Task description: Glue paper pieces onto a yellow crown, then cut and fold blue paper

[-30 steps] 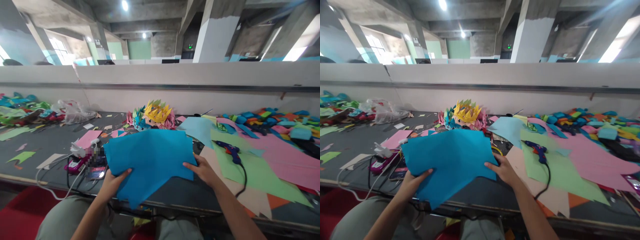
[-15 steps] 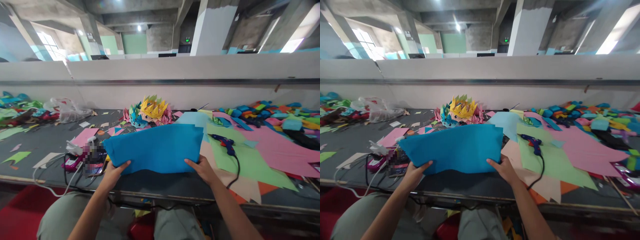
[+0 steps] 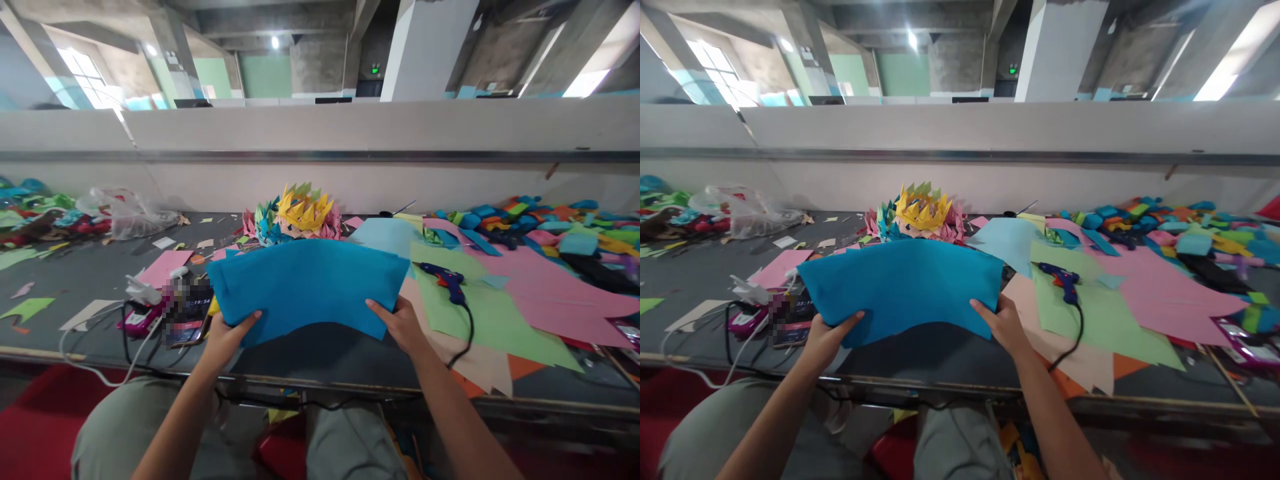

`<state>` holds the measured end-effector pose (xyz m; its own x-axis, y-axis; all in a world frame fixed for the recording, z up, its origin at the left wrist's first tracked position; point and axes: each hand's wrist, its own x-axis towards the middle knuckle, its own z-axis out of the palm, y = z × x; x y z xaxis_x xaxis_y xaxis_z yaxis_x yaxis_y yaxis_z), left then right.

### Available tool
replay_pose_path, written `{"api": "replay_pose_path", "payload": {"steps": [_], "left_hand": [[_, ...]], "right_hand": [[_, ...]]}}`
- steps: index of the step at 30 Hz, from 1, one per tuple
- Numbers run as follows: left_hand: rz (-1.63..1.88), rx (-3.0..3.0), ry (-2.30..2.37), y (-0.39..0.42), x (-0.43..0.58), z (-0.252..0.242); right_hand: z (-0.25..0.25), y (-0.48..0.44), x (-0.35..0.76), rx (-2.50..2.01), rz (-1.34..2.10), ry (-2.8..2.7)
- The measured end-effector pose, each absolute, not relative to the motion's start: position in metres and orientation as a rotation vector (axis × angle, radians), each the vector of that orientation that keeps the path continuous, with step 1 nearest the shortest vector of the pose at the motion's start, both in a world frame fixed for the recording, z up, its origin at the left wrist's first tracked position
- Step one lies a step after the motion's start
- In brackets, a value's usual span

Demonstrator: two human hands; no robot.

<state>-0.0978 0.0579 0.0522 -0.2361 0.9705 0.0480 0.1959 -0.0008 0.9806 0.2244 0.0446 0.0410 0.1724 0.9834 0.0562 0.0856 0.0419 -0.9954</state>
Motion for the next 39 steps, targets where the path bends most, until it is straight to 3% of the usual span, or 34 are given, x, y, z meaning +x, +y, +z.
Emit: {"api": "replay_pose_path", "payload": {"steps": [9,22,29,39], "left_hand": [[1.235,1.273,1.49,0.052,-0.101,0.044],[1.292,1.26,1.439,0.047,-0.088,0.044],[1.197,1.292,1.421,0.045,-0.101,0.048],[1.347,1.129,1.272,0.057,-0.098,0.071]], "right_hand": [[0.038,0.039,0.229,-1.295,1.098,-1.347],[0.025,0.039,0.234,-1.305,0.875,-1.277],[0.027,0.038,0.239,-1.297,1.145,-1.143],[0.039,0.05,0.247,-1.13,1.063,-1.164]]}}
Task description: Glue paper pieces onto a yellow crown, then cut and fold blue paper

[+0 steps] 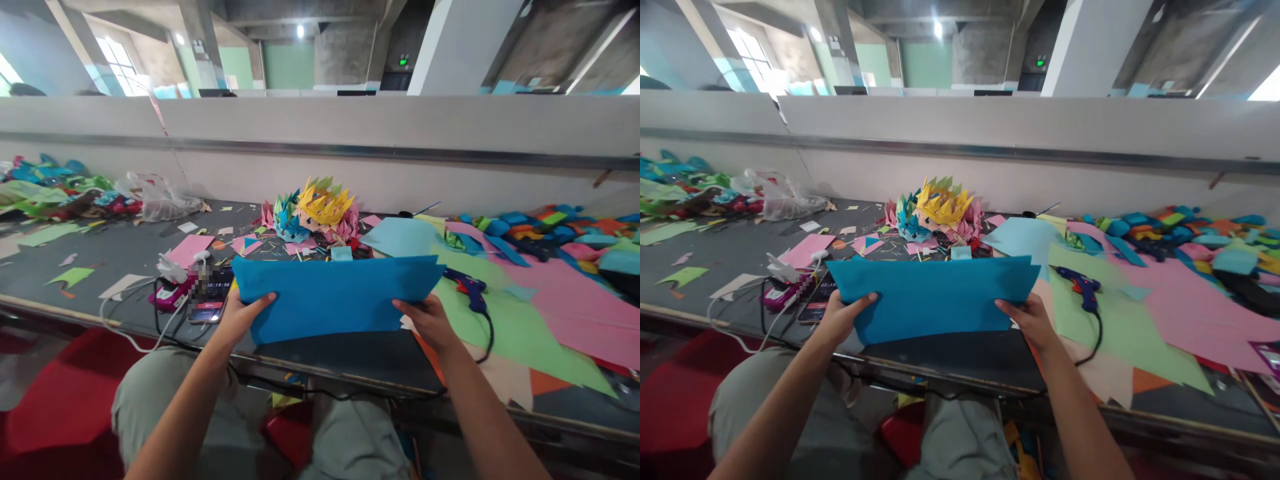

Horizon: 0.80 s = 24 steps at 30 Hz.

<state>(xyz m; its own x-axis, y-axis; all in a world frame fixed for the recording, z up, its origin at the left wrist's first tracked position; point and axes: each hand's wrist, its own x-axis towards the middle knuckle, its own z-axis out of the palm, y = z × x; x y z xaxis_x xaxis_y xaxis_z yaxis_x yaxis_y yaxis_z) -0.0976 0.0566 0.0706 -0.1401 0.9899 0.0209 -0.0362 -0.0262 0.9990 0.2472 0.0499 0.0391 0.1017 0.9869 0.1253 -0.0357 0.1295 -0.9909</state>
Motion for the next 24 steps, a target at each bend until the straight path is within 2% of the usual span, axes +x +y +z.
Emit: {"api": "replay_pose_path", "payload": {"steps": [14,20,24], "left_hand": [[1.48,1.201,1.246,0.0577,-0.0909,0.0712],[1.358,1.171,1.242,0.0543,-0.0924,0.0723],[1.421,1.202,1.213,0.0528,-0.0903,0.0791]], "right_hand": [[0.0399,0.0527,0.2441,-1.077,1.026,-1.072],[0.0428,0.0526,0.2422,-1.111,1.042,-1.089],[0.0424,0.0538,0.2436,-1.091,1.032,-1.068]]}}
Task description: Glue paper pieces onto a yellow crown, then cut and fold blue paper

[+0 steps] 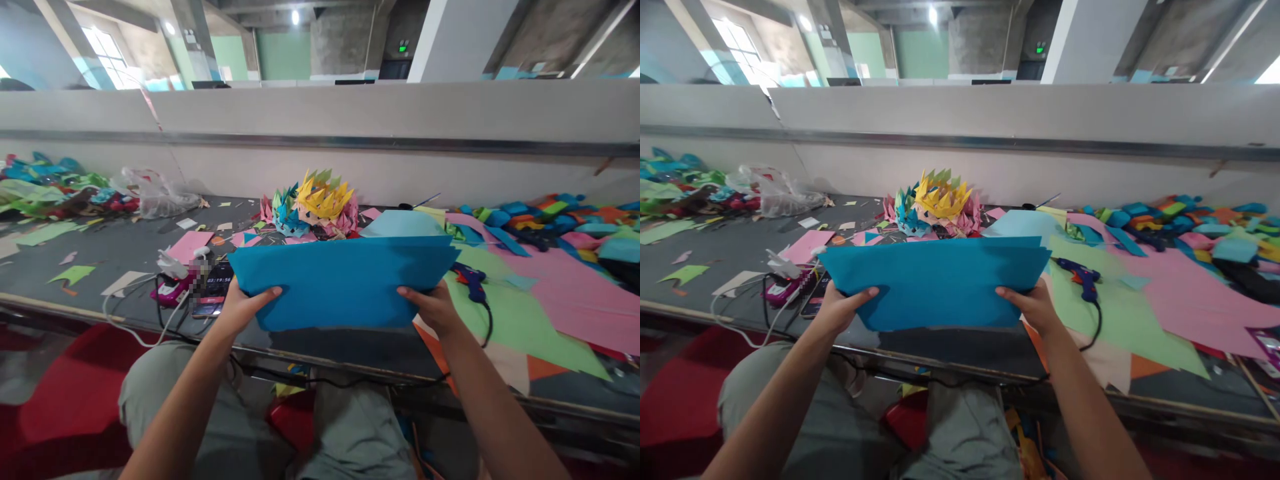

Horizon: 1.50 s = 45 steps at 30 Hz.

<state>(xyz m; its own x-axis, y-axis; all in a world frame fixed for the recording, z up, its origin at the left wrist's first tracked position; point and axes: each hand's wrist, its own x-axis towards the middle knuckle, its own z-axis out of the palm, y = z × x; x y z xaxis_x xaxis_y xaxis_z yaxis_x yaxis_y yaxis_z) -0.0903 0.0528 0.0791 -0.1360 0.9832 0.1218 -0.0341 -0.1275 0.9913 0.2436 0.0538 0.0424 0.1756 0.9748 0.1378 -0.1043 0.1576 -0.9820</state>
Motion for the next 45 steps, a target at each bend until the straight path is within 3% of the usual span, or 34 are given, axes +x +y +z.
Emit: {"api": "replay_pose_path", "payload": {"steps": [6,45], "left_hand": [[1.253,1.251,1.301,0.049,-0.086,0.08],[1.304,1.318,1.438,0.048,-0.073,0.085]], "right_hand": [[0.04,0.053,0.247,-1.142,1.034,-1.097],[0.047,0.048,0.254,-1.396,0.721,-1.089]]}}
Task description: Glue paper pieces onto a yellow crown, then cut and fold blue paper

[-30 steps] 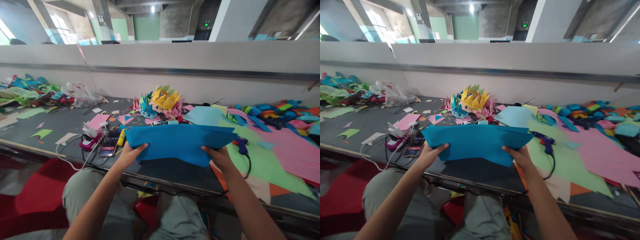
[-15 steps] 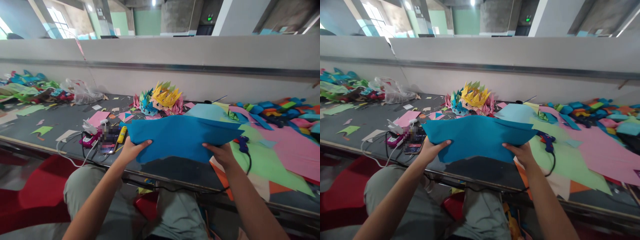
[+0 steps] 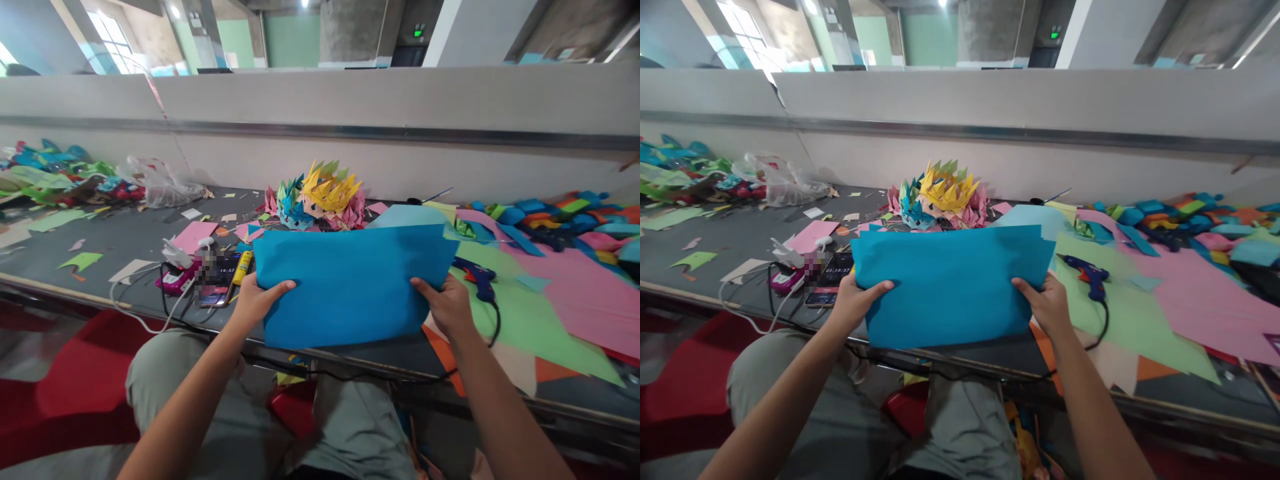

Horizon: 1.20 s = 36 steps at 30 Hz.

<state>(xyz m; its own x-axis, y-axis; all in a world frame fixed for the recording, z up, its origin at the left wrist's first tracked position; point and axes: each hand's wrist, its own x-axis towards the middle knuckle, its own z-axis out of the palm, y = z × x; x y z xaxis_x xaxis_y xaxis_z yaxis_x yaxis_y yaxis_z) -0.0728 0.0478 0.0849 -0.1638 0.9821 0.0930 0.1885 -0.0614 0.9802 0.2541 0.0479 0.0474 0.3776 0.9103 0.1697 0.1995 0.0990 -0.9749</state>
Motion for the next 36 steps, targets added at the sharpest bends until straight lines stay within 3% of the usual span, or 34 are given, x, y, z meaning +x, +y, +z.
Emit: {"api": "replay_pose_path", "payload": {"steps": [24,36], "left_hand": [[1.329,1.411,1.668,0.047,-0.09,0.05],[1.5,1.533,1.79,0.055,-0.107,0.037]], "right_hand": [[0.03,0.034,0.268,-1.657,0.553,-1.227],[0.02,0.013,0.291,-1.586,0.561,-0.936]]}}
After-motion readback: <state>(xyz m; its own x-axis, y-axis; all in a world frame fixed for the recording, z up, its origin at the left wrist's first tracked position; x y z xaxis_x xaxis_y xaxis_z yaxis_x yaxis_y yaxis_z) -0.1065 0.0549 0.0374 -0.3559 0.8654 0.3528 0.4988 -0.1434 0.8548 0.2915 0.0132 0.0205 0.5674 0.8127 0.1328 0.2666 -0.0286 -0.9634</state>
